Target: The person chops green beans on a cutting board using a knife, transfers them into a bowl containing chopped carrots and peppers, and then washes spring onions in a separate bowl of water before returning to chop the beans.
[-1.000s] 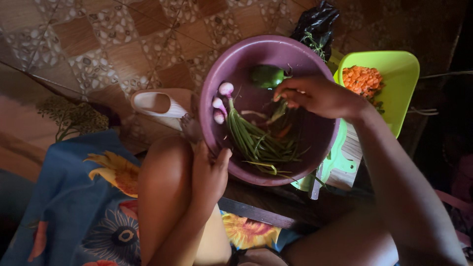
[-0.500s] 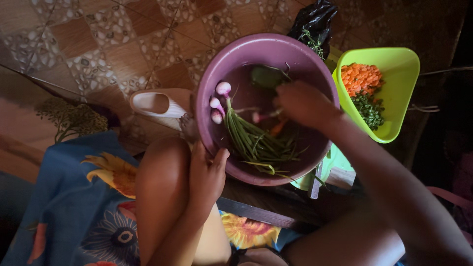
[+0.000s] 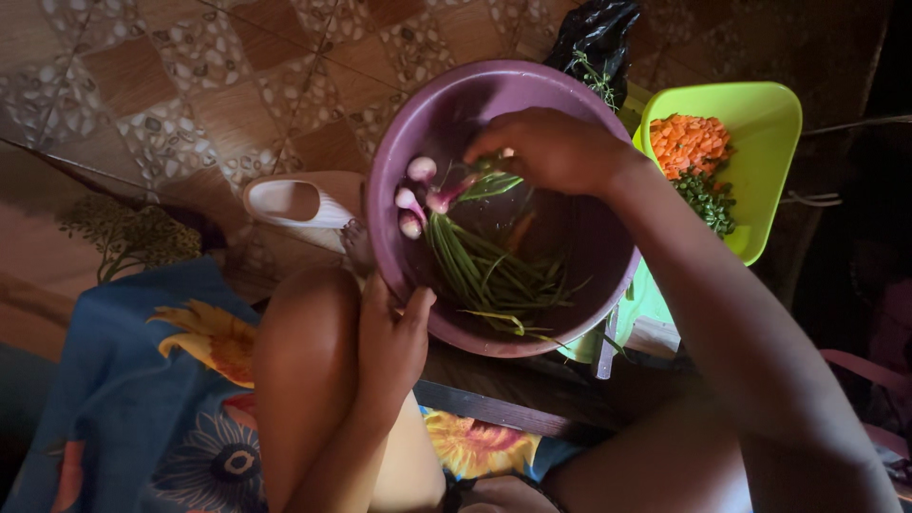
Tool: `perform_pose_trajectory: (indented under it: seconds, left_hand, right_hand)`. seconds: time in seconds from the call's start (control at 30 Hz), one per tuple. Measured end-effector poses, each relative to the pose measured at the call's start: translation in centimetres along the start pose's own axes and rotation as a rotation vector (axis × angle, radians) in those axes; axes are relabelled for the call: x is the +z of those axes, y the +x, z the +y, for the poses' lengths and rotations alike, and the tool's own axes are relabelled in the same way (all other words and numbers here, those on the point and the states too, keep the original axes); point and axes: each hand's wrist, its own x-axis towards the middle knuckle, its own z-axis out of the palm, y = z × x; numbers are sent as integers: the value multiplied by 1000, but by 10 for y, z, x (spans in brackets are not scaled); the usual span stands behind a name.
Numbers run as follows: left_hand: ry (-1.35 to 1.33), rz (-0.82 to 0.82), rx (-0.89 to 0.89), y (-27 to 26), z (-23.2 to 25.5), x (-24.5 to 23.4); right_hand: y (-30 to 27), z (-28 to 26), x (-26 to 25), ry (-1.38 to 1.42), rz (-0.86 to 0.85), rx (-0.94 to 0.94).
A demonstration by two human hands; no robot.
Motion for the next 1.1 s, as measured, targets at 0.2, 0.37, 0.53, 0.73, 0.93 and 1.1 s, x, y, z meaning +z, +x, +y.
perform_pose_trajectory:
  seconds: [0.2, 0.37, 0.53, 0.73, 0.93, 1.1]
  left_hand:
    - [-81, 26, -283, -2, 1, 3]
    - [54, 14, -114, -3, -4, 0]
    - [0, 18, -130, -4, -6, 2]
    - [-12, 4, -238, -1, 3, 1]
    - [-27, -16, -75, 0, 7, 0]
    - [-37, -7, -141, -1, 5, 1]
  right_hand:
    - [-42, -9, -5, -53, 330, -141]
    - [-49, -7, 29, -364, -34, 501]
    - [-39, 19, 57, -881, 79, 95]
    - [-54, 6, 13, -296, 143, 188]
    - [-57, -22, -3, 79, 363, 32]
    - [-54, -30, -16, 405, 344, 28]
